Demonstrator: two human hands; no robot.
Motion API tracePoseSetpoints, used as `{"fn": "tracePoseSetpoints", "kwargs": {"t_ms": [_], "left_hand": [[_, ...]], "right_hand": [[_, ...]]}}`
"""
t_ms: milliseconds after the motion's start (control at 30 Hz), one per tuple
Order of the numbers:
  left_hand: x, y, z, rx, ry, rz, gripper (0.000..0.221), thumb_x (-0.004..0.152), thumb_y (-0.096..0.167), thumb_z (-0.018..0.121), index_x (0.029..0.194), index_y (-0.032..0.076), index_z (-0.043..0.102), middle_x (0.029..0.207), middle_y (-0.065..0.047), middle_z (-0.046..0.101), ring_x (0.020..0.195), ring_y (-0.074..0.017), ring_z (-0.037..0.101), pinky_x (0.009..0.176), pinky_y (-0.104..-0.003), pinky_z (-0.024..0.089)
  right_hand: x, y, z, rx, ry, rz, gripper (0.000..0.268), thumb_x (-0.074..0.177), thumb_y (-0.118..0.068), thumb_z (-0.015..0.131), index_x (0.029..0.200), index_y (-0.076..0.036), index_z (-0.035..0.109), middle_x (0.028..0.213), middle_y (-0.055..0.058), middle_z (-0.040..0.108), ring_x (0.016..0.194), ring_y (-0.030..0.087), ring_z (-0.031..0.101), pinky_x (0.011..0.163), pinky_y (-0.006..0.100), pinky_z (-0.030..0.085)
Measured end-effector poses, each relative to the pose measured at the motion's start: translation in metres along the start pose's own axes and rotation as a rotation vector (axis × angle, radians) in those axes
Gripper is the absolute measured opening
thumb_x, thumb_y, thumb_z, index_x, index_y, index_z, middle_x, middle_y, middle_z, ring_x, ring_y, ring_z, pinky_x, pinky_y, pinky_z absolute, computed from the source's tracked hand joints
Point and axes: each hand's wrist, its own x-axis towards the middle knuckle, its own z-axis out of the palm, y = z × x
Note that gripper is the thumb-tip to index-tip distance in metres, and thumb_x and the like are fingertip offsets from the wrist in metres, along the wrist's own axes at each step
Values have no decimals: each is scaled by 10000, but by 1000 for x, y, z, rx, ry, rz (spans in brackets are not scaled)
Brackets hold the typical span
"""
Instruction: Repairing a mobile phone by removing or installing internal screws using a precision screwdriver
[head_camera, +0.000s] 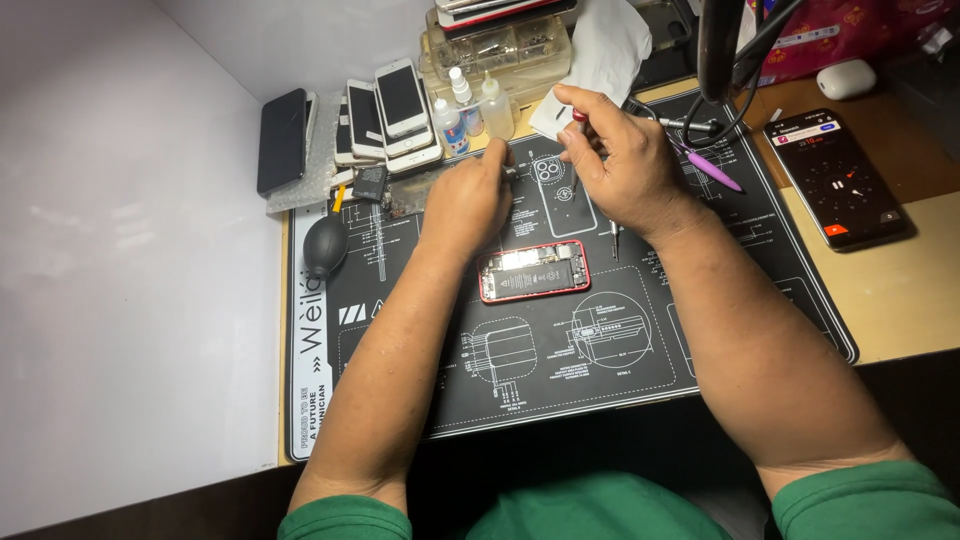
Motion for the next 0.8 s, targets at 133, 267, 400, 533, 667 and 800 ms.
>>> {"fn": "tracePoseSetpoints", "kwargs": {"t_ms": [133, 267, 400, 533, 667, 800], "left_hand": [[5, -3, 13, 91, 19, 36, 281, 817, 66, 506, 1092, 93, 458, 716, -171, 665, 624, -459, 609, 531, -595, 459], [6, -4, 16, 111, 108, 113, 242, 780, 50, 538, 1014, 69, 475, 709, -152, 650, 641, -429, 593, 534, -565, 441], [1, 0, 1, -97, 0, -50, 250, 856, 102, 542, 1102, 102, 494, 821, -204, 655, 723, -465, 617, 630, -589, 452], [-10, -1, -10, -209, -23, -105, 247, 875, 159, 554, 1097, 143, 447, 900, -173, 667, 793, -476, 612, 639, -595, 442], [-14, -4, -8, -188, 31, -71, 212, 903, 149, 564, 1098, 142, 479, 848, -166, 652, 786, -445, 614, 657, -571, 453], [-9, -3, -5, -189, 50, 16, 313, 861, 108, 608, 1154, 122, 499, 876, -134, 700, 827, -397, 629, 700, -536, 478]], "right_hand": [[-1, 1, 0, -4, -6, 17, 302, 1069, -23, 615, 1370, -3, 601, 963, 125, 692, 758, 216, 773, 634, 273, 524], [-2, 3, 2, 42, -6, 39, 302, 1067, -10, 616, 1368, -9, 600, 966, 124, 668, 756, 222, 772, 620, 256, 529], [-2, 4, 3, 62, 8, 52, 289, 1063, -3, 614, 1352, -3, 603, 951, 127, 673, 740, 228, 775, 622, 253, 551], [-2, 5, 3, 68, 1, 45, 303, 1063, -13, 610, 1366, -12, 597, 938, 109, 675, 733, 201, 765, 662, 265, 551], [-2, 2, 6, 83, 1, 44, 345, 1059, -2, 632, 1399, -16, 571, 974, 123, 680, 760, 214, 773, 648, 256, 584], [-2, -2, 5, 94, -24, 67, 348, 1056, -4, 626, 1400, -24, 571, 1008, 128, 660, 782, 226, 785, 638, 245, 568]]}}
